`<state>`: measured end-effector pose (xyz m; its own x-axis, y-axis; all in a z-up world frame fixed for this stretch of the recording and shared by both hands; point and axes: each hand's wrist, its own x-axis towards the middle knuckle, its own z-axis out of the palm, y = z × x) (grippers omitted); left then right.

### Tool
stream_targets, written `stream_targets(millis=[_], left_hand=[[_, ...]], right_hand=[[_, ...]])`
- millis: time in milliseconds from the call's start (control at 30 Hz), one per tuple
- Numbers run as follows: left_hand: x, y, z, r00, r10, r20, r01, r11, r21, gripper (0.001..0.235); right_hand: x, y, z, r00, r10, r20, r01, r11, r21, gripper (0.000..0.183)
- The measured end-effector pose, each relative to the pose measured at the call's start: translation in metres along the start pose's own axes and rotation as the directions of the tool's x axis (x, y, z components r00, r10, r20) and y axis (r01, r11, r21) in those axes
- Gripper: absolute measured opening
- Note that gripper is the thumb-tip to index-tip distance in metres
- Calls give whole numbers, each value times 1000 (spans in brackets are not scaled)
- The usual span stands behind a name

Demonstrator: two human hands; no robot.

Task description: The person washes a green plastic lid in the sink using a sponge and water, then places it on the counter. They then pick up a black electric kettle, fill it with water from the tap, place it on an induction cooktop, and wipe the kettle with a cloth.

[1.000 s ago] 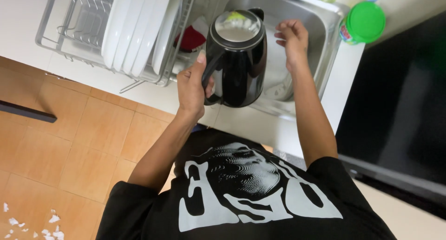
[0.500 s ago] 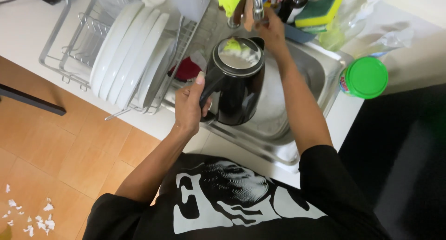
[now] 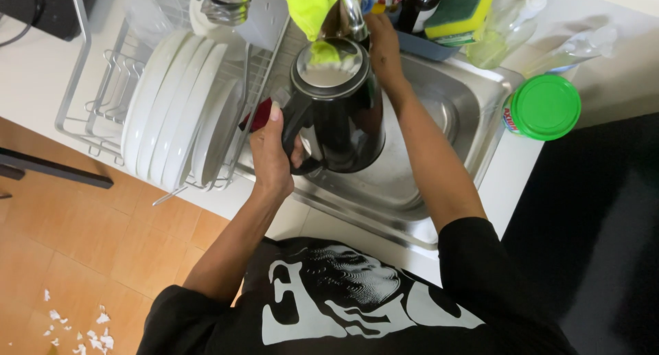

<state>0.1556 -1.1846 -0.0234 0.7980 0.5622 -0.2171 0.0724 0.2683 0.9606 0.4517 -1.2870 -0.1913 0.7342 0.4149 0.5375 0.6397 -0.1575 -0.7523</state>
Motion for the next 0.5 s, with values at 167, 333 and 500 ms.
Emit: stream_targets(millis=[167, 333, 500], left_hand=[[2, 4, -2, 999, -33, -12, 33, 999, -19, 63], [0, 16, 7, 993, -93, -67, 88, 993, -76, 52], [-5, 15, 7, 996, -81, -41, 79, 995, -57, 56]], right_hand=[[1, -4, 5, 999, -17, -27, 19, 998, 60, 40], [-1, 22, 16, 990, -128, -58, 132, 988, 79, 67], [-8, 43, 25, 990, -119, -80, 125, 989, 74, 60]])
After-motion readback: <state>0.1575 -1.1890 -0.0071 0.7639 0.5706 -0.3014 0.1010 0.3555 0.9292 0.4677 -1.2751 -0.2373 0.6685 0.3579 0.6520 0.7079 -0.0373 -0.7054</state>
